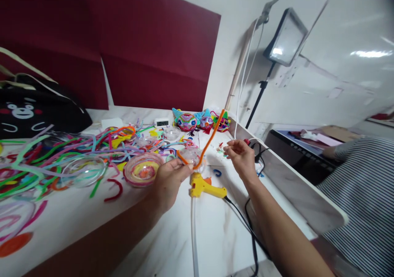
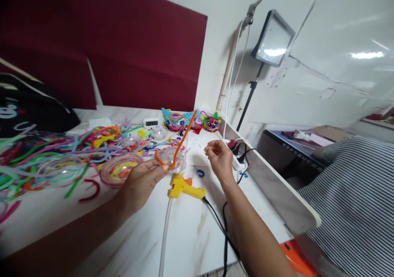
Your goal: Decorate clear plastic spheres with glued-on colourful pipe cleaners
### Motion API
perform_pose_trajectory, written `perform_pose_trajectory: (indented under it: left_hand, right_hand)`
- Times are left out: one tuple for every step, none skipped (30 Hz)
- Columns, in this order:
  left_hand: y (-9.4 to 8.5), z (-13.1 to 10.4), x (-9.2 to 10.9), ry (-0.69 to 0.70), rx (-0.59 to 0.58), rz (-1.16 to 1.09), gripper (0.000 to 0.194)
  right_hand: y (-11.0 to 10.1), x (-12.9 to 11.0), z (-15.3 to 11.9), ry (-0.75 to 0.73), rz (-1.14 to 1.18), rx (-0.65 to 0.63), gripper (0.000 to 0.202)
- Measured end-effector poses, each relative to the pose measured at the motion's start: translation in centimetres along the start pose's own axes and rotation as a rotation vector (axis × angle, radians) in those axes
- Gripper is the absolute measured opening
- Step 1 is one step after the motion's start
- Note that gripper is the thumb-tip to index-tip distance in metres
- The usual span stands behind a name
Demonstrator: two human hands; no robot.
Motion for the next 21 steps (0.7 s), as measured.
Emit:
perform_pose_trajectory:
  left_hand:
    - [-0.1,0.0,0.0,-0.009,0.007,-0.01,0.024]
    - [-0.1,0.1,0.1,-0.013,0.007,-0.02,0.023]
    - [-0.1,0.1,0.2,-0.013,0.006,-0.029,0.023]
    - [-0.1,0.2,0.3,-0.01,0.005,-0.037,0.023]
    - [-0.1,0.2,0.4,-0.009,0.003,-0.042,0.023]
    - [-0.1,0.2,0.5,-0.008,0.0,-0.049,0.023]
    - [0.0,0.2,0.6,-0.008,-0.004,-0.058,0.023]
    - [0.0,0.2,0.7,-0.007,-0.01,-0.068,0.023]
    - [0.1,0.2,0.8,-0.007,-0.016,-0.078,0.023]
    - [0.1,0.2,0.9,-0.005,-0.022,-0.087,0.023]
    - [0.2,0.2,0.9,-0.005,-0.026,-0.092,0.022]
    - [0.2,0.2,1.0,-0.004,-0.032,-0.093,0.023]
    - [0.2,0.2,1.0,-0.002,-0.034,-0.089,0.023]
    - [0.1,0.2,1.0,-0.001,-0.034,-0.083,0.023]
    - [0.1,0.2,1.0,0.001,-0.032,-0.077,0.024]
    - [0.0,0.2,1.0,0.004,-0.028,-0.07,0.025]
    - [-0.1,0.2,0.9,0.007,-0.02,-0.064,0.026]
    - [-0.2,0.3,0.9,0.008,-0.008,-0.06,0.026]
    - [-0.2,0.3,0.8,0.007,0.005,-0.058,0.025]
    - [-0.3,0.3,0.7,0.005,0.015,-0.059,0.024]
    - [-0.3,0.3,0.7,0.001,0.026,-0.06,0.023]
  right_hand:
    - [0.0,-0.3,0.0,-0.003,-0.007,-0.008,0.026]
    - [0.1,-0.5,-0.1,-0.008,-0.016,-0.015,0.026]
    - [0.2,-0.8,-0.2,-0.012,-0.024,-0.018,0.027]
    - [0.2,-1.2,-0.3,-0.016,-0.029,-0.016,0.028]
    - [0.3,-1.5,-0.4,-0.019,-0.026,-0.014,0.03]
    - [0.5,-1.9,-0.6,-0.021,-0.014,-0.015,0.03]
    - [0.7,-2.4,-0.7,-0.021,0.006,-0.022,0.03]
    - [0.9,-3.0,-0.9,-0.021,0.032,-0.036,0.03]
    - [1.1,-3.7,-1.1,-0.02,0.06,-0.055,0.029]
    - [1.3,-4.5,-1.3,-0.019,0.09,-0.08,0.029]
    - [1.4,-5.5,-1.7,-0.019,0.114,-0.103,0.028]
    - [1.5,-6.6,-2.0,-0.022,0.139,-0.125,0.027]
    - [1.7,-7.9,-2.5,-0.03,0.187,-0.175,0.025]
    - [1.8,-9.4,-3.0,-0.053,0.218,-0.237,0.022]
    - [1.7,-11.0,-3.6,-0.09,0.227,-0.272,0.02]
    - [1.6,-12.7,-4.2,-0.149,0.225,-0.305,0.019]
    - [1.4,-14.5,-4.8,-0.212,0.22,-0.336,0.019]
    - [1.3,-16.3,-5.5,-0.286,0.215,-0.367,0.018]
    - [1.2,-17.9,-6.2,-0.339,0.181,-0.395,0.018]
    - [1.2,-19.2,-6.8,-0.367,0.129,-0.424,0.02]
    - [1.0,-20.3,-7.3,-0.372,0.068,-0.398,0.022]
Point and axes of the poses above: each hand's wrist, its own z-axis towards the middle knuckle, its own y-axis out of the palm, x = y × z, the point moved 5 cm from there along z, towards the middle knuckle, and after that the axes turned 11 degrees about -y, right-handed, at the moved point
